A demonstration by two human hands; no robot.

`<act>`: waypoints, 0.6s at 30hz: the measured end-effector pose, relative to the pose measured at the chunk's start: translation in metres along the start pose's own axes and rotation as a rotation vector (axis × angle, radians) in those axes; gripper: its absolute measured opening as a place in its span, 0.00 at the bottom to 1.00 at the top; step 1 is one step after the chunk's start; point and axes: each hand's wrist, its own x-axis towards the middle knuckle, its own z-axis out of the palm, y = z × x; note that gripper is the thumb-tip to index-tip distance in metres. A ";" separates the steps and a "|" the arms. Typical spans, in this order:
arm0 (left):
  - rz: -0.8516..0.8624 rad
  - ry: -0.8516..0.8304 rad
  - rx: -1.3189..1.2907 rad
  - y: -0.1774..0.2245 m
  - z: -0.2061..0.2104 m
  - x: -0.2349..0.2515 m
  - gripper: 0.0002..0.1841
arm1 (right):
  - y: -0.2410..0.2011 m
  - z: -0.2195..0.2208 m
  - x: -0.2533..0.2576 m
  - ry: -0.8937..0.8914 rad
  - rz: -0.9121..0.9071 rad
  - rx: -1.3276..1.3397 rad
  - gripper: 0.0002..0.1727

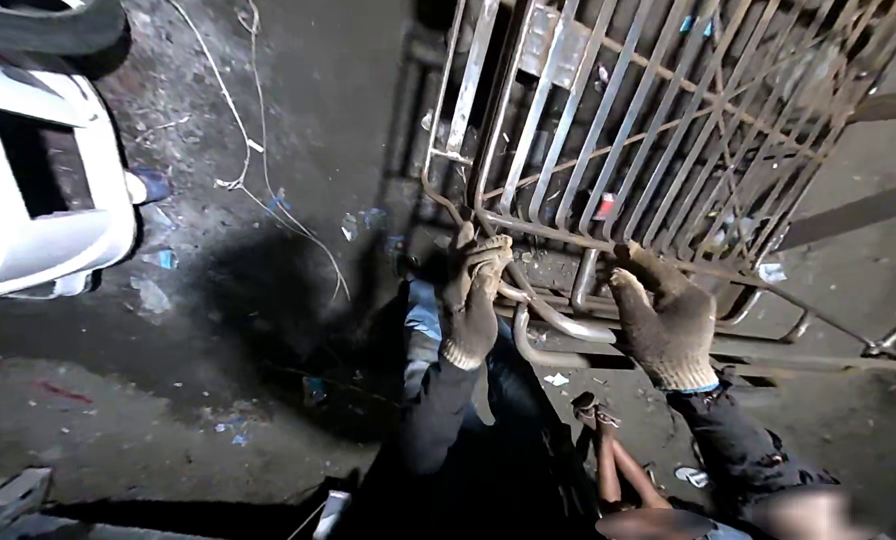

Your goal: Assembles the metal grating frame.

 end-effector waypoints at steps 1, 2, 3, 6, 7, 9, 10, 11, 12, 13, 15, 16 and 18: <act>0.046 -0.021 -0.014 -0.012 -0.003 0.004 0.21 | -0.001 0.000 0.000 -0.004 0.006 -0.008 0.24; 0.079 -0.054 -0.012 -0.029 -0.008 0.015 0.22 | -0.003 0.000 0.002 -0.006 0.013 -0.011 0.24; 0.103 -0.089 0.009 -0.050 -0.013 0.031 0.23 | -0.004 0.000 0.004 -0.004 0.020 -0.013 0.23; 0.064 -0.122 0.177 -0.111 -0.028 0.085 0.23 | -0.006 0.002 0.002 0.013 0.060 -0.021 0.23; -0.006 -0.139 0.257 -0.114 -0.032 0.092 0.23 | -0.007 0.002 0.002 0.023 0.063 -0.021 0.22; -0.153 -0.169 0.320 -0.075 -0.031 0.072 0.23 | -0.009 0.001 0.003 0.045 0.056 -0.016 0.22; -0.158 -0.186 0.254 -0.051 -0.028 0.055 0.23 | -0.010 0.001 0.003 0.051 0.058 -0.012 0.22; -0.116 -0.178 0.148 -0.033 -0.023 0.040 0.22 | -0.010 0.001 0.003 0.059 0.062 -0.010 0.22; -0.038 -0.172 0.067 -0.026 -0.020 0.032 0.21 | -0.008 0.002 0.004 0.072 0.061 -0.011 0.21; 0.056 -0.206 0.062 -0.033 -0.023 0.034 0.22 | -0.006 0.003 0.003 0.082 0.057 -0.013 0.21; 0.168 -0.310 0.195 -0.068 -0.039 0.063 0.25 | -0.005 0.004 0.000 0.093 0.060 -0.022 0.22; 0.151 -0.333 0.292 -0.085 -0.044 0.084 0.24 | -0.005 0.004 0.002 0.114 0.060 -0.031 0.22; 0.045 -0.381 0.471 -0.086 -0.050 0.099 0.22 | -0.005 0.005 -0.002 0.155 0.072 -0.038 0.22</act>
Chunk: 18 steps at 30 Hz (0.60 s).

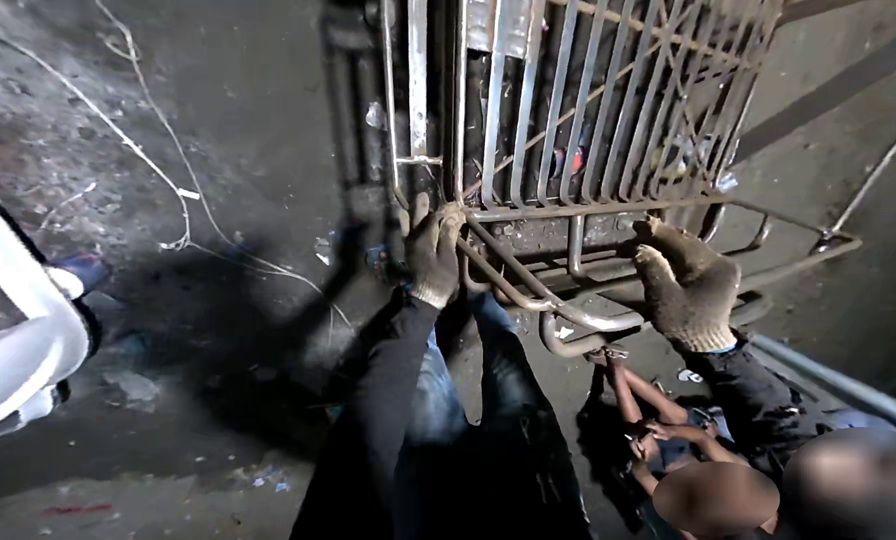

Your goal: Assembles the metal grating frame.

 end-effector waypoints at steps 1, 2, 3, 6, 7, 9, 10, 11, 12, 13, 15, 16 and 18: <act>-0.021 -0.024 0.025 0.015 -0.003 -0.006 0.22 | 0.002 0.000 0.001 0.017 -0.002 -0.003 0.22; -0.006 -0.041 -0.002 0.039 -0.006 -0.018 0.21 | 0.003 0.001 0.000 0.026 0.003 -0.012 0.22; 0.042 -0.064 -0.043 0.067 -0.010 -0.035 0.20 | 0.004 0.000 -0.003 0.022 0.016 -0.030 0.22; 0.337 -0.235 -0.027 0.111 -0.030 -0.051 0.14 | 0.001 -0.001 -0.001 0.027 0.039 -0.068 0.21; 0.418 -0.306 -0.007 0.105 -0.036 -0.043 0.15 | 0.000 -0.001 -0.001 0.036 0.039 -0.066 0.20; 0.410 -0.441 0.059 0.083 -0.047 -0.022 0.19 | -0.001 -0.001 -0.004 0.049 0.051 -0.047 0.20; 0.363 -0.451 0.100 0.080 -0.049 -0.015 0.20 | 0.000 -0.001 -0.003 0.068 0.050 -0.035 0.21; 0.331 -0.436 0.113 0.087 -0.048 -0.018 0.19 | 0.000 0.001 -0.004 0.101 0.049 -0.024 0.21; 0.340 -0.423 0.092 0.101 -0.045 -0.024 0.17 | -0.001 0.000 -0.004 0.126 0.048 -0.025 0.22; 0.399 -0.402 0.076 0.114 -0.040 -0.028 0.15 | -0.003 -0.001 -0.001 0.137 0.038 -0.037 0.22; 0.488 -0.425 0.074 0.116 -0.042 -0.038 0.13 | -0.013 -0.006 -0.012 0.093 0.054 -0.060 0.21; 0.495 -0.430 0.100 0.110 -0.046 -0.033 0.14 | -0.017 -0.006 -0.014 0.092 0.066 -0.060 0.21; 0.378 -0.413 0.191 0.098 -0.053 -0.022 0.16 | -0.016 -0.003 -0.009 0.162 0.089 -0.053 0.21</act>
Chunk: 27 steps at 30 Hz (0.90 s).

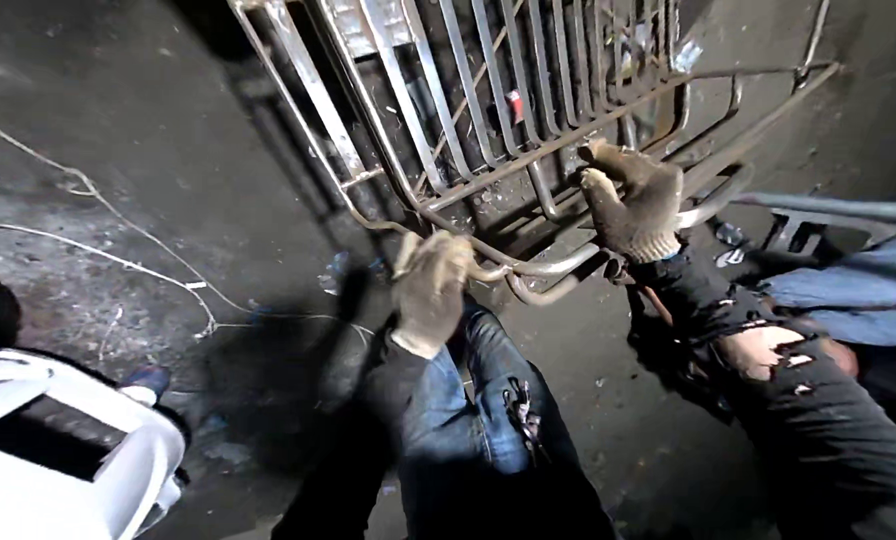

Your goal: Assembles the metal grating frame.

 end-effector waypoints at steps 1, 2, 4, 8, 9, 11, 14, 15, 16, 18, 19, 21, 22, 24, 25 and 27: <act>-0.078 0.001 0.012 0.005 -0.002 0.002 0.17 | 0.000 0.001 -0.001 0.028 0.021 0.002 0.20; -0.111 0.023 0.014 0.018 0.001 0.005 0.17 | 0.002 0.001 0.000 0.052 0.027 0.002 0.21; -0.014 0.130 -0.007 0.044 0.014 0.002 0.14 | 0.006 0.003 0.000 0.095 0.019 0.011 0.20; -0.023 0.041 0.233 -0.007 0.012 -0.008 0.18 | 0.012 0.006 0.001 0.212 -0.022 0.023 0.22; -0.202 -0.104 0.351 -0.032 -0.001 -0.010 0.21 | -0.003 -0.001 -0.001 0.171 0.054 0.012 0.21; -0.518 -0.254 0.433 -0.071 -0.033 -0.010 0.23 | -0.047 -0.026 0.003 -0.022 0.315 0.022 0.22; -0.601 -0.084 0.303 -0.075 -0.066 -0.035 0.20 | 0.004 0.000 0.011 0.333 0.161 -0.041 0.26; -0.580 -0.048 0.282 -0.063 -0.073 -0.053 0.18 | 0.017 0.012 0.004 0.463 0.148 -0.053 0.27; -0.544 -0.035 0.261 -0.049 -0.080 -0.067 0.18 | 0.016 0.019 -0.005 0.559 0.167 -0.057 0.27; -0.478 -0.045 0.155 -0.015 -0.090 -0.080 0.18 | -0.034 -0.008 -0.040 0.553 0.305 -0.042 0.26; -0.455 -0.059 0.063 0.003 -0.095 -0.088 0.18 | -0.079 -0.042 -0.078 0.279 0.445 0.119 0.27; -0.414 -0.087 -0.114 0.031 -0.101 -0.108 0.19 | -0.113 -0.004 -0.156 0.447 0.389 0.425 0.28; -0.400 -0.095 -0.164 0.041 -0.101 -0.117 0.18 | -0.118 0.034 -0.189 0.508 0.353 0.557 0.28; -0.373 -0.130 -0.161 0.059 -0.097 -0.130 0.16 | -0.133 0.091 -0.238 0.333 0.384 0.892 0.31; -0.356 -0.160 -0.147 0.067 -0.093 -0.135 0.15 | -0.143 0.107 -0.255 0.178 0.418 1.067 0.34; -0.325 -0.225 -0.128 0.077 -0.084 -0.143 0.14 | -0.160 0.120 -0.274 -0.014 0.442 1.315 0.38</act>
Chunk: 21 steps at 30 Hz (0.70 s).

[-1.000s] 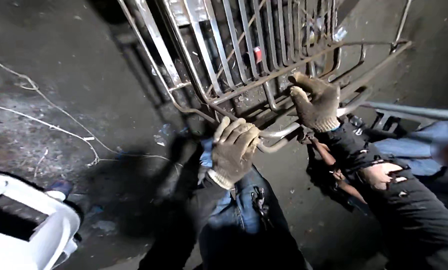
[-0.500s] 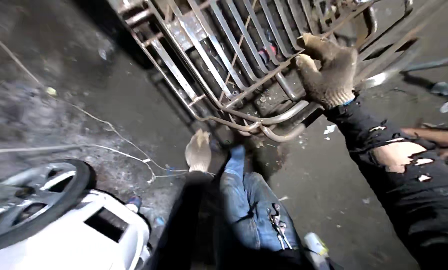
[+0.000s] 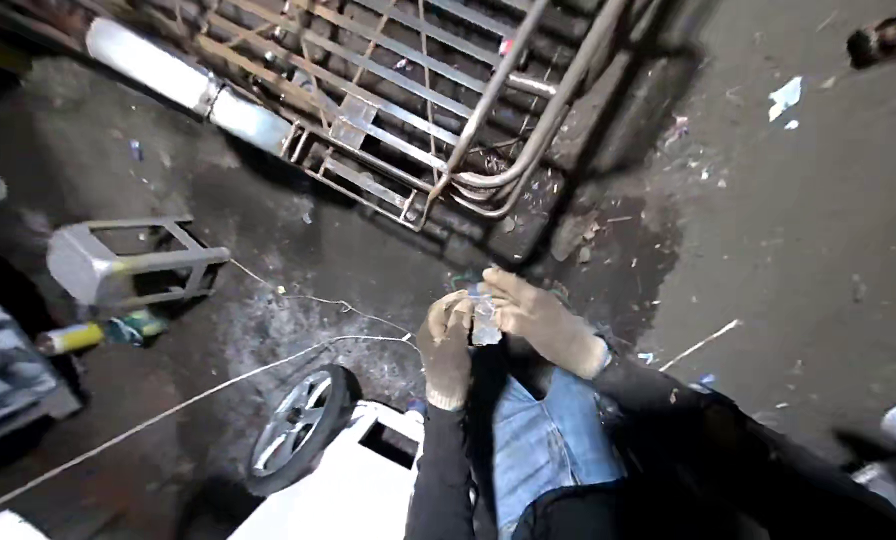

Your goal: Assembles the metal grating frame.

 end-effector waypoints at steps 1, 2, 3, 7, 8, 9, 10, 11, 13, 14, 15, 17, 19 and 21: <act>0.022 -0.020 0.001 0.001 0.005 -0.002 0.12 | 0.001 0.004 -0.005 -0.028 0.018 0.045 0.38; 0.043 -0.032 0.005 0.001 0.008 -0.003 0.12 | 0.000 0.009 -0.008 -0.007 0.015 0.061 0.34; 0.068 -0.045 0.014 0.000 0.009 -0.002 0.11 | 0.000 0.014 -0.009 0.047 0.010 0.059 0.28; 0.142 -0.104 0.113 -0.005 0.003 0.021 0.11 | 0.007 0.031 0.009 0.234 0.045 0.041 0.21; 0.162 -0.121 0.139 -0.007 -0.001 0.032 0.11 | 0.010 0.036 0.017 0.291 0.055 0.061 0.20; 0.185 -0.141 0.168 -0.010 -0.008 0.044 0.12 | 0.014 0.042 0.028 0.358 0.070 0.094 0.19; 0.202 -0.158 0.187 -0.014 -0.017 0.060 0.13 | 0.019 0.048 0.040 0.437 0.083 0.128 0.18; 0.202 -0.169 0.193 -0.017 -0.029 0.076 0.15 | 0.023 0.053 0.055 0.526 0.089 0.153 0.18; 0.178 -0.179 0.213 -0.015 -0.054 0.117 0.18 | 0.033 0.064 0.090 0.748 0.078 0.135 0.17; 0.165 -0.188 0.238 -0.013 -0.068 0.136 0.18 | 0.032 0.070 0.107 0.883 0.076 0.103 0.17; 0.150 -0.207 0.260 -0.011 -0.084 0.154 0.18 | 0.020 0.077 0.116 0.993 0.104 0.088 0.17; 0.160 -0.269 0.296 -0.001 -0.114 0.194 0.18 | -0.072 0.086 0.117 1.046 0.315 0.194 0.17; 0.199 -0.339 0.340 0.013 -0.142 0.231 0.19 | -0.163 0.089 0.126 1.015 0.586 0.399 0.18; 0.259 -0.415 0.370 0.027 -0.164 0.265 0.18 | -0.122 0.124 0.162 1.269 0.305 0.401 0.18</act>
